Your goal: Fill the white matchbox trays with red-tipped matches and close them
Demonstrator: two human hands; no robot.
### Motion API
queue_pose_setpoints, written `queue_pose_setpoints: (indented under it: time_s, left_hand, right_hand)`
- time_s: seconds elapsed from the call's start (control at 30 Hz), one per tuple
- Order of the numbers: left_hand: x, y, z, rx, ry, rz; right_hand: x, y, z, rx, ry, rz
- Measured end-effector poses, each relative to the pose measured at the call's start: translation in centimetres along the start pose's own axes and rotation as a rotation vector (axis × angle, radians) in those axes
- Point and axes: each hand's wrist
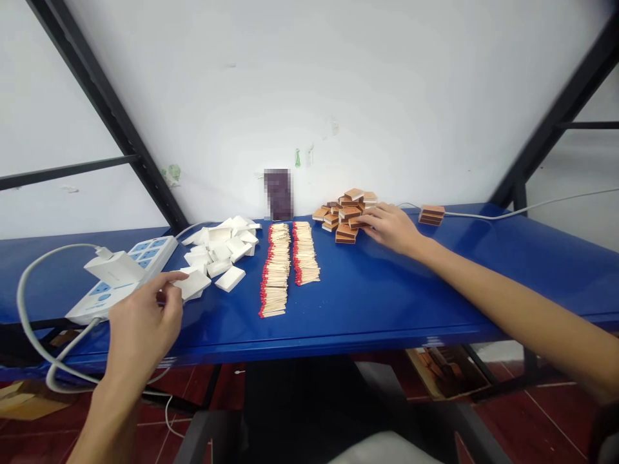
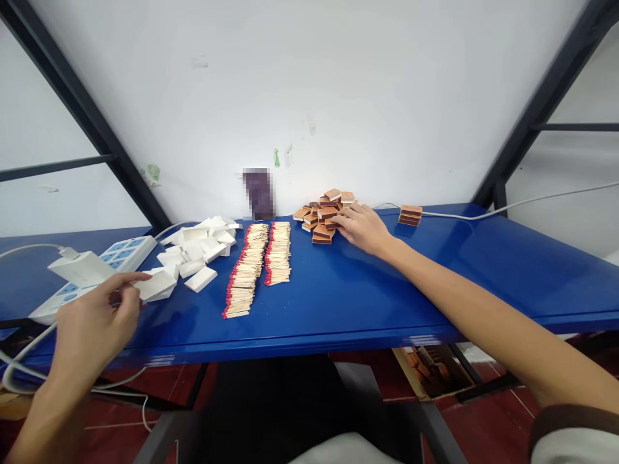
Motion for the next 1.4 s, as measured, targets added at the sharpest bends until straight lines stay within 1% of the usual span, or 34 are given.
queue_pose_setpoints:
  time_s: [0.07, 0.13, 0.2, 0.27, 0.3, 0.33, 0.4, 0.43, 0.5, 0.57, 0.67, 0.77, 0.83, 0.87, 0.93, 0.97, 1.0, 1.03, 1.07, 1.1, 1.13, 1.17, 1.2, 1.23, 1.27, 1.3, 1.33, 1.37, 1.4]
  left_hand:
    - [-0.6, 0.5, 0.8, -0.029, -0.013, 0.033]
    - [-1.6, 0.6, 2.5, -0.117, -0.100, 0.039]
    - [-2.8, 0.3, 5.2, -0.286, -0.260, -0.015]
    - [-3.8, -0.5, 8.2, -0.389, -0.439, -0.093]
    - [-4.2, -1.0, 9.7, -0.417, -0.527, -0.164]
    - [-4.5, -1.5, 11.1, -0.421, -0.599, -0.223]
    - [-4.5, -2.5, 13.2, -0.347, -0.704, -0.297]
    - [-4.4, -2.9, 13.9, -0.297, -0.744, -0.325]
    - [-4.0, -3.5, 14.8, -0.205, -0.782, -0.360]
    - [-3.6, -3.8, 15.1, -0.149, -0.785, -0.368]
    - [-3.2, -4.1, 15.1, -0.099, -0.776, -0.368]
    - [-2.8, -4.3, 15.0, -0.079, -0.785, -0.360]
    - [-2.4, -4.2, 14.9, -0.095, -0.792, -0.312]
    - [-2.2, -3.9, 14.8, -0.119, -0.787, -0.261]
    - [-2.4, -3.1, 15.0, -0.230, -0.766, -0.142]
    - [-2.8, -2.8, 15.3, -0.325, -0.757, -0.112]
    - [-3.7, -2.6, 15.9, -0.468, -0.764, -0.139]
    - [-5.0, -2.7, 16.7, -0.635, -0.788, -0.247]
    - [-6.6, -3.3, 17.8, -0.824, -0.840, -0.441]
    - [-8.5, -4.3, 19.2, -1.015, -0.877, -0.672]
    - [-10.6, -5.6, 20.9, -1.204, -0.917, -0.905]
    - [-12.7, -7.3, 22.8, -1.339, -0.831, -1.093]
    - [-14.6, -9.2, 24.9, -1.455, -0.651, -1.222]
    - [-16.2, -11.1, 27.2, -1.577, -0.397, -1.296]
    - [-17.3, -12.8, 29.4, -1.708, -0.069, -1.298]
    - [-18.0, -14.1, 31.5, -1.844, 0.286, -1.263]
    - [-18.2, -15.0, 33.4, -1.891, 0.387, -1.258]
    - [-18.1, -15.4, 35.1, -1.921, 0.441, -1.218]
    - [-17.7, -15.5, 36.6, -1.952, 0.486, -1.171]
  right_hand:
    - [-0.1, 0.5, -0.2, 0.030, -0.023, 0.022]
    - [-0.2, 1.0, -1.1, 0.098, -0.034, 0.051]
    - [-0.3, 1.5, -2.5, 0.199, 0.010, 0.042]
    - [-0.3, 2.0, -4.3, 0.294, 0.152, -0.043]
    - [-0.3, 2.2, -5.2, 0.332, 0.217, -0.090]
    - [-0.3, 2.3, -5.9, 0.355, 0.262, -0.114]
    - [-0.3, 2.6, -6.9, 0.367, 0.263, -0.129]
    - [-0.4, 2.7, -7.2, 0.373, 0.266, -0.138]
    - [-0.5, 2.9, -7.2, 0.384, 0.264, -0.163]
    - [-0.6, 3.0, -7.1, 0.391, 0.268, -0.162]
    - [-0.7, 3.1, -7.3, 0.398, 0.283, -0.100]
    - [-0.6, 3.2, -8.3, 0.396, 0.308, -0.065]
    - [-0.7, 3.2, -9.1, 0.406, 0.318, -0.077]
    - [-0.7, 3.2, -9.4, 0.418, 0.315, -0.089]
    - [-0.8, 3.2, -10.0, 0.454, 0.296, -0.117]
    - [-0.7, 3.2, -10.3, 0.478, 0.288, -0.126]
    - [-0.6, 3.3, -10.6, 0.506, 0.282, -0.136]
    - [-0.5, 3.4, -10.8, 0.538, 0.277, -0.151]
    - [-0.2, 3.5, -11.1, 0.573, 0.273, -0.171]
    - [0.0, 3.8, -11.5, 0.608, 0.270, -0.204]
    - [0.3, 4.0, -11.9, 0.637, 0.262, -0.247]
    - [0.6, 4.3, -12.3, 0.657, 0.247, -0.291]
    - [0.9, 4.6, -12.7, 0.661, 0.220, -0.337]
    - [1.1, 4.9, -13.1, 0.652, 0.172, -0.379]
    - [1.2, 5.2, -13.5, 0.633, 0.113, -0.415]
    - [1.3, 5.5, -13.9, 0.607, 0.058, -0.444]
    - [1.3, 5.7, -14.2, 0.585, 0.018, -0.464]
    - [1.2, 5.8, -14.4, 0.570, -0.005, -0.479]
    - [1.1, 5.8, -14.5, 0.568, -0.015, -0.489]
Point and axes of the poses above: each hand's wrist, its own x-axis towards the middle knuckle, its own y-axis out of the back of the hand, z = x × y, and after that the axes turned 8 degrees about -y, right-handed
